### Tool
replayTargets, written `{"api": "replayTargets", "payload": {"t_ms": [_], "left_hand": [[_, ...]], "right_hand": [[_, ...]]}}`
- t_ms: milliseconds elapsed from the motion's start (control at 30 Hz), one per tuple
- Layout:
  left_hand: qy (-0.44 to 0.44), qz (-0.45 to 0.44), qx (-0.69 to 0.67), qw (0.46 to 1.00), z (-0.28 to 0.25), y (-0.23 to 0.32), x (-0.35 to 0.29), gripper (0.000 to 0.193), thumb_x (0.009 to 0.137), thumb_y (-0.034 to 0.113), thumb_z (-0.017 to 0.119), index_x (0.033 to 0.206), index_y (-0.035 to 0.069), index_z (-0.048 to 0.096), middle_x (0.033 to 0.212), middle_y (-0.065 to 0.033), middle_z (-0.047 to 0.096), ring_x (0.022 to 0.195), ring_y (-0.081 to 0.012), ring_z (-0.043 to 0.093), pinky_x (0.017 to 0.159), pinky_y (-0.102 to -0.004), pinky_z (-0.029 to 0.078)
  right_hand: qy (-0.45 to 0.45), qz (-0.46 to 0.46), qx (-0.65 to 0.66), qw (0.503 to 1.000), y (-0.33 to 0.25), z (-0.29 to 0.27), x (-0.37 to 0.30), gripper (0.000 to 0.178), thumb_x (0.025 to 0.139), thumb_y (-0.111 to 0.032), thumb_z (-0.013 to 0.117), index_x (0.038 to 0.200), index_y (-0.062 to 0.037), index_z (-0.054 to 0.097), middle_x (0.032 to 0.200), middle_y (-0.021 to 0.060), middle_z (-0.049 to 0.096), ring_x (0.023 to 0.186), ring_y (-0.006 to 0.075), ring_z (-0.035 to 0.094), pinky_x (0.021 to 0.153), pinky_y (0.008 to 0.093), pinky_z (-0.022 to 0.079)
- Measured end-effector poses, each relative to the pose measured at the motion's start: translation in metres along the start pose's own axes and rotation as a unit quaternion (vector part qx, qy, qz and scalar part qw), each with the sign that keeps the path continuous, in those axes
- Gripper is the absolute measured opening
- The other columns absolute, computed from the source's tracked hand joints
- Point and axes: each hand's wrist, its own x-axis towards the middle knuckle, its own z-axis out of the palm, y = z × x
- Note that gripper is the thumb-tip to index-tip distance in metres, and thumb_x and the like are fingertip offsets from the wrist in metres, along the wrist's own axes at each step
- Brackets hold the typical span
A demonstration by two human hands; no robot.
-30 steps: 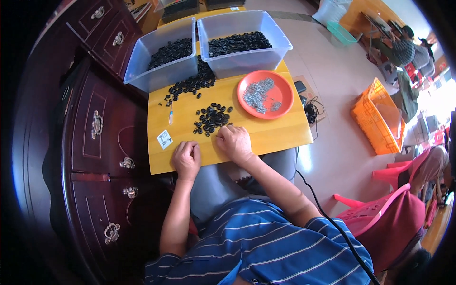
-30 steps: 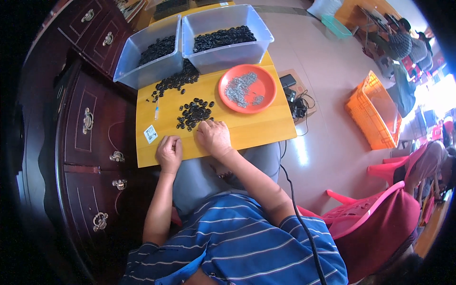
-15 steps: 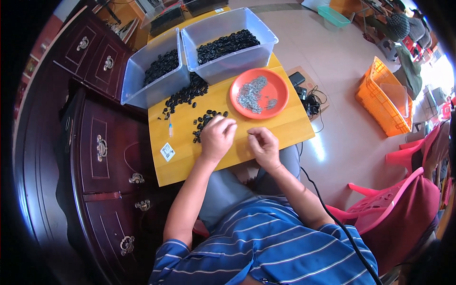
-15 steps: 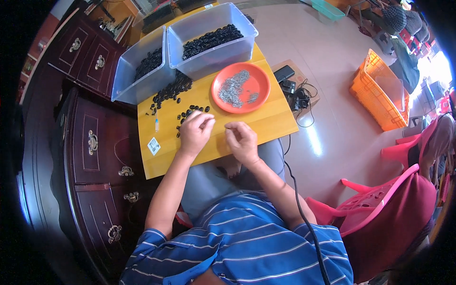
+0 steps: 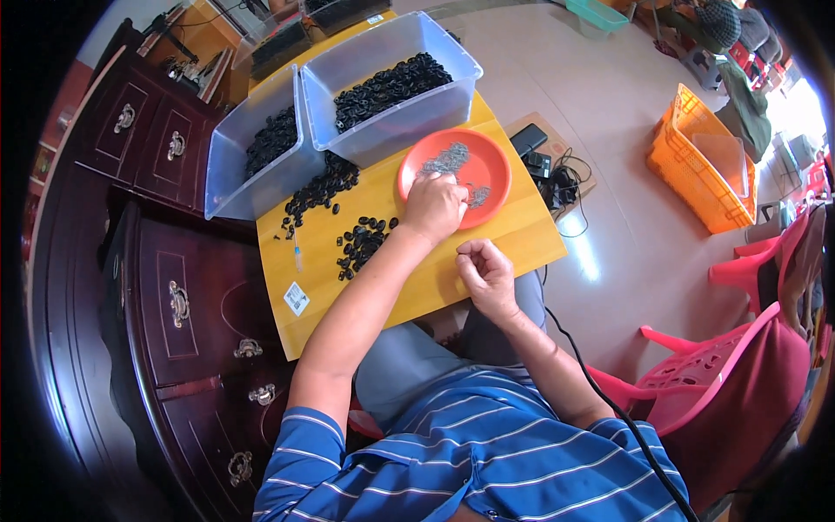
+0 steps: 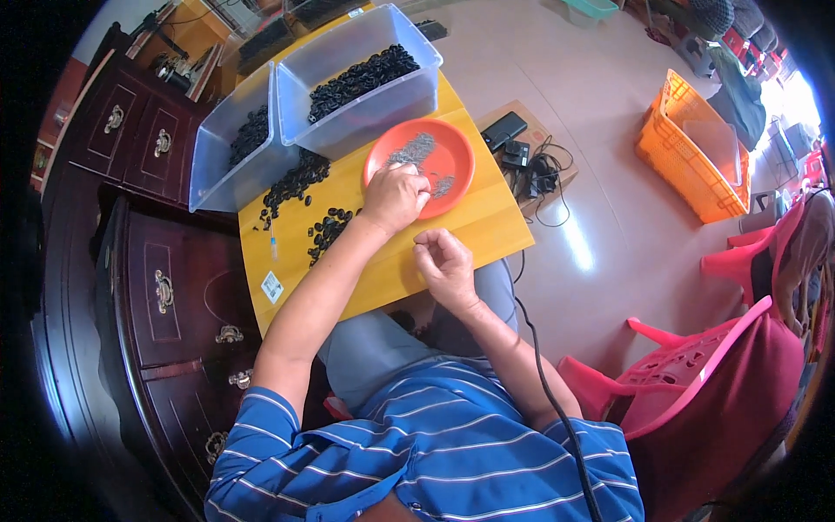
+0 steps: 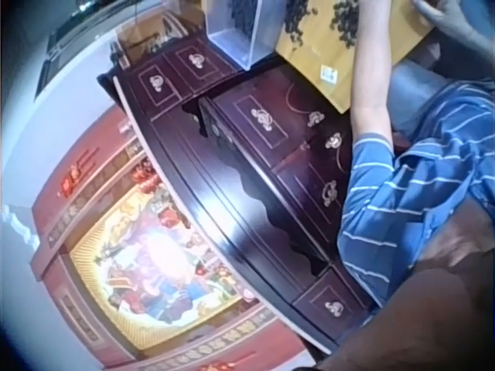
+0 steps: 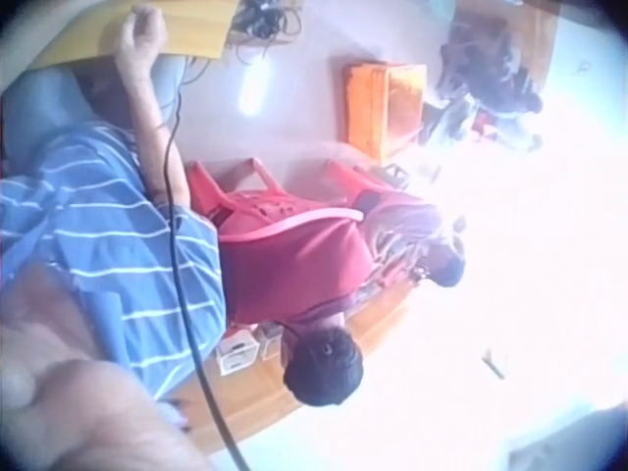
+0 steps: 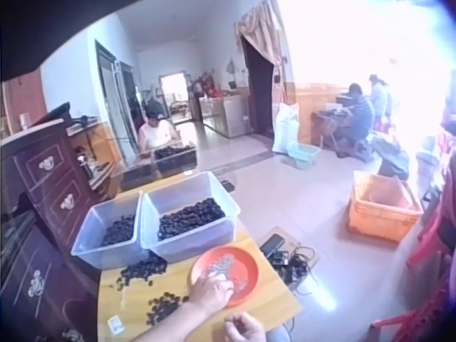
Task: The person assembles small components by picking up metal pins from a plate and inserting them into plastic parts by hand.
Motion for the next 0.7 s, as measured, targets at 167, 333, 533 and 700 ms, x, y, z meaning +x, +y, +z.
{"api": "replayTargets", "payload": {"t_ms": [167, 333, 533, 700], "left_hand": [[-0.069, 0.036, 0.070, 0.995, 0.008, 0.006, 0.016, 0.010, 0.081, 0.019, 0.073, 0.082, 0.010, 0.076, 0.087, -0.0130, 0.072, 0.091, -0.0342, 0.071, 0.084, -0.0500, 0.056], [-0.087, 0.010, 0.042, 0.995, 0.003, -0.003, 0.012, 0.007, 0.080, 0.015, 0.070, 0.081, 0.007, 0.071, 0.088, -0.0161, 0.071, 0.089, -0.0379, 0.069, 0.083, -0.0513, 0.055], [-0.047, -0.014, -0.071, 0.996, -0.012, 0.005, 0.016, 0.004, 0.081, 0.008, 0.070, 0.079, 0.005, 0.068, 0.080, -0.0154, 0.069, 0.076, -0.0333, 0.069, 0.071, -0.0451, 0.054], [0.035, -0.110, -0.258, 0.959, -0.056, 0.027, -0.005, 0.008, 0.089, 0.001, 0.067, 0.083, 0.000, 0.062, 0.072, -0.0049, 0.060, 0.062, -0.0150, 0.057, 0.060, -0.0336, 0.048]], "right_hand": [[0.009, -0.040, -0.085, 0.996, 0.003, -0.006, 0.000, 0.008, 0.092, -0.005, 0.066, 0.100, -0.0037, 0.066, 0.081, 0.0079, 0.063, 0.076, 0.0174, 0.063, 0.071, 0.0322, 0.053], [-0.024, -0.078, -0.077, 0.994, -0.004, 0.003, -0.001, 0.006, 0.093, -0.003, 0.066, 0.099, -0.0033, 0.065, 0.082, 0.0041, 0.059, 0.076, 0.0114, 0.058, 0.068, 0.0291, 0.051], [-0.002, -0.088, -0.049, 0.995, -0.007, -0.001, -0.002, 0.007, 0.095, -0.002, 0.066, 0.101, -0.0014, 0.063, 0.080, 0.0039, 0.059, 0.073, 0.0099, 0.058, 0.067, 0.0284, 0.051], [-0.023, -0.101, -0.071, 0.992, -0.012, -0.003, -0.001, 0.009, 0.096, -0.003, 0.066, 0.102, -0.0005, 0.061, 0.081, 0.0059, 0.060, 0.074, 0.0122, 0.059, 0.070, 0.0298, 0.052]]}}
